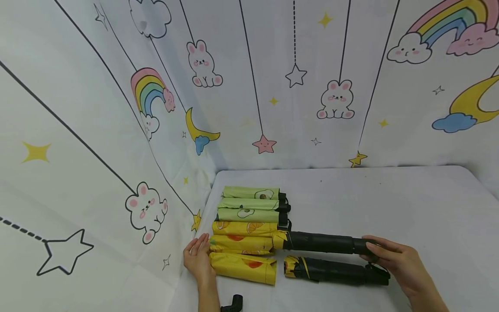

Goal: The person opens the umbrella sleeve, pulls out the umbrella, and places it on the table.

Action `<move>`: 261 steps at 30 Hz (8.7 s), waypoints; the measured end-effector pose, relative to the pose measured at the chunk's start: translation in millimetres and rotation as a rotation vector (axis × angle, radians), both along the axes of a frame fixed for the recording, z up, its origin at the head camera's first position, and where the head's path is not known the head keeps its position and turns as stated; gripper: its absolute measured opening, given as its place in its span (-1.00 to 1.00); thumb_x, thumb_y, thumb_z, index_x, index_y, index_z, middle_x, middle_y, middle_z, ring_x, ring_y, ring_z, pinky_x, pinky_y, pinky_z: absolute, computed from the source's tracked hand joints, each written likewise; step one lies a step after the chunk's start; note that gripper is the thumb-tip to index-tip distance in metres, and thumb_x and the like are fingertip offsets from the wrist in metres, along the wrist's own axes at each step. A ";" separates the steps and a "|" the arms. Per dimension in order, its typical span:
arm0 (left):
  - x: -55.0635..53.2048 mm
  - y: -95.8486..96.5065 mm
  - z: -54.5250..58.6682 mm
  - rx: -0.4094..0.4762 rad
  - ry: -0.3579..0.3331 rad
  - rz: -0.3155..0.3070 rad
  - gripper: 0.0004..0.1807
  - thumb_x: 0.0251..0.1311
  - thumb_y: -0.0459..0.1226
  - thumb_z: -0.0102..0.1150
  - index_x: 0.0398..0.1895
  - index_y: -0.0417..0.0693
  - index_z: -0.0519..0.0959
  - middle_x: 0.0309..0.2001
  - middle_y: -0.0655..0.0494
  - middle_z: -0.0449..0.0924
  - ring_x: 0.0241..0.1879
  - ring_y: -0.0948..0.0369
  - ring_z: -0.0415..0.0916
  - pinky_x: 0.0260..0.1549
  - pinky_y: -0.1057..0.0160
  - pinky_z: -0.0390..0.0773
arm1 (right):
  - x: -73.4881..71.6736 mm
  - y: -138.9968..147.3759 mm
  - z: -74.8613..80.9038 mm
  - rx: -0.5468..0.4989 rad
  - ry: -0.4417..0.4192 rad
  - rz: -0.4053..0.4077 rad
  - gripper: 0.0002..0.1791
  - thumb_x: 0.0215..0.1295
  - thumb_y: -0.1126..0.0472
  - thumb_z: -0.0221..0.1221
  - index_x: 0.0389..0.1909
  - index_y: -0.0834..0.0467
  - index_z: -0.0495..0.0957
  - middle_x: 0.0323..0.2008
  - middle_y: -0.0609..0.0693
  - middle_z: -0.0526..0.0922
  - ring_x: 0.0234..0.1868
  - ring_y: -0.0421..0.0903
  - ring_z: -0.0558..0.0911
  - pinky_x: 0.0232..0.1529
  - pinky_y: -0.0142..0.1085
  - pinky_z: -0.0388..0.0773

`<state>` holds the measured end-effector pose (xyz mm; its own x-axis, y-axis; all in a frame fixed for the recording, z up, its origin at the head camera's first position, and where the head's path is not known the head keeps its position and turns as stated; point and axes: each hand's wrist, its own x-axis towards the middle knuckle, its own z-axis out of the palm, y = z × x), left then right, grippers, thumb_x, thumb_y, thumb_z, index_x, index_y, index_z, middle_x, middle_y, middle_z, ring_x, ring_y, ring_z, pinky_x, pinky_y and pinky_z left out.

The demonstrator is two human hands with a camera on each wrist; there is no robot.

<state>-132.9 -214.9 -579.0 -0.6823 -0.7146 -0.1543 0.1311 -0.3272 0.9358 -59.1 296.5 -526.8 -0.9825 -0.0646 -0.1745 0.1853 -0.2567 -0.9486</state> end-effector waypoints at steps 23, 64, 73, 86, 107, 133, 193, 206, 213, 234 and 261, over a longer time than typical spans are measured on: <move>0.1 0.4 2.1 -0.007 0.000 -0.022 -0.53 0.29 -0.65 0.20 0.20 -0.32 0.33 0.11 -0.37 0.66 0.02 0.04 0.75 0.05 0.20 0.69 | 3.1 21.1 -22.4 0.014 -0.080 0.002 -0.72 0.53 0.37 0.17 0.14 0.35 0.69 0.02 -0.14 0.78 -0.04 -0.08 0.80 0.03 -0.18 0.73; 2.9 3.1 9.8 -0.063 -0.050 -0.067 -0.56 0.36 -0.60 0.15 0.26 -0.40 0.32 0.15 -0.40 0.60 0.04 0.06 0.74 -0.01 0.31 0.69 | -7.4 19.0 -20.2 0.793 -0.061 0.116 -0.43 0.54 -0.21 0.14 0.25 0.15 0.66 0.14 -0.01 0.74 -0.03 -0.68 0.45 0.08 -0.24 0.59; -3.3 -3.6 16.8 -0.087 -0.038 -0.098 -0.57 0.38 -0.55 0.19 0.25 -0.35 0.35 0.21 -0.40 0.55 0.11 0.05 0.70 0.05 0.29 0.67 | -23.9 2.4 -6.3 0.870 0.029 0.105 -0.47 0.58 -0.17 0.10 0.22 0.17 0.68 0.17 0.11 0.72 0.19 -0.10 0.64 0.16 0.13 0.60; -10.4 -5.9 22.2 -0.146 -0.069 -0.156 -0.55 0.34 -0.57 0.20 0.26 -0.42 0.37 0.20 -0.38 0.57 0.10 0.05 0.70 0.01 0.37 0.67 | -43.2 -28.6 10.4 0.830 0.028 0.134 -0.40 0.51 -0.24 0.17 0.22 0.16 0.67 0.22 0.15 0.68 0.35 0.29 0.51 0.24 0.28 0.49; -27.6 -4.4 30.0 -0.164 -0.064 -0.152 -0.55 0.30 -0.60 0.20 0.24 -0.40 0.39 0.21 -0.36 0.56 0.16 0.00 0.67 -0.01 0.40 0.66 | -76.0 -81.9 15.2 0.843 0.172 0.178 -0.54 0.48 -0.12 0.26 0.12 0.16 0.72 0.04 0.06 0.77 0.16 0.16 0.67 0.17 0.17 0.60; -42.8 -3.5 27.6 -0.215 -0.135 -0.167 -0.55 0.29 -0.62 0.18 0.24 -0.41 0.40 0.21 -0.36 0.57 0.25 -0.12 0.59 -0.10 0.47 0.65 | -102.4 -139.7 8.5 0.800 0.213 0.208 -0.71 0.44 0.06 0.32 -0.02 0.17 0.78 -0.07 -0.01 0.78 -0.04 -0.01 0.72 0.03 0.03 0.68; -54.7 1.3 15.9 -0.175 -0.116 -0.144 -0.49 0.19 -0.71 0.22 0.22 -0.47 0.40 0.14 -0.43 0.61 0.11 -0.11 0.69 -0.17 0.42 0.70 | -120.4 -188.0 -29.7 1.007 0.180 0.320 -0.59 0.24 0.12 0.48 0.01 0.29 0.74 -0.28 -0.01 0.74 -0.28 -0.11 0.68 -0.22 -0.11 0.70; -53.4 -1.1 15.2 -0.172 -0.117 -0.151 -0.50 0.21 -0.69 0.22 0.23 -0.46 0.40 0.13 -0.42 0.62 0.09 -0.08 0.71 -0.15 0.40 0.71 | -120.9 -189.3 -26.5 0.929 0.139 0.323 -0.63 0.19 0.12 0.52 -0.10 0.28 0.72 -0.32 -0.01 0.71 -0.35 -0.14 0.64 -0.24 -0.12 0.70; -51.0 -0.3 15.8 -0.181 -0.118 -0.147 -0.52 0.22 -0.68 0.22 0.21 -0.45 0.40 0.14 -0.43 0.61 0.10 -0.11 0.70 -0.17 0.41 0.70 | -120.8 -190.5 -29.1 0.835 0.129 0.265 -0.64 0.20 0.17 0.52 -0.08 0.27 0.68 -0.31 -0.01 0.70 -0.31 -0.11 0.65 -0.30 -0.17 0.67; -51.6 -1.6 15.0 -0.164 -0.110 -0.146 -0.52 0.24 -0.67 0.21 0.22 -0.44 0.39 0.13 -0.42 0.61 0.09 -0.06 0.71 -0.04 0.29 0.71 | -120.2 -189.5 -24.3 0.514 0.128 0.219 -0.52 0.41 0.11 0.36 0.14 0.41 0.64 -0.08 0.18 0.78 -0.10 0.04 0.76 -0.12 -0.10 0.75; -50.8 -1.7 16.8 -0.129 -0.089 -0.188 -0.49 0.26 -0.66 0.22 0.26 -0.43 0.38 0.19 -0.44 0.56 0.13 -0.06 0.69 -0.10 0.37 0.71 | -112.4 -190.9 -16.8 0.306 0.010 0.097 -0.60 0.29 0.08 0.46 0.01 0.28 0.76 -0.11 0.20 0.80 -0.14 0.15 0.81 -0.06 -0.02 0.76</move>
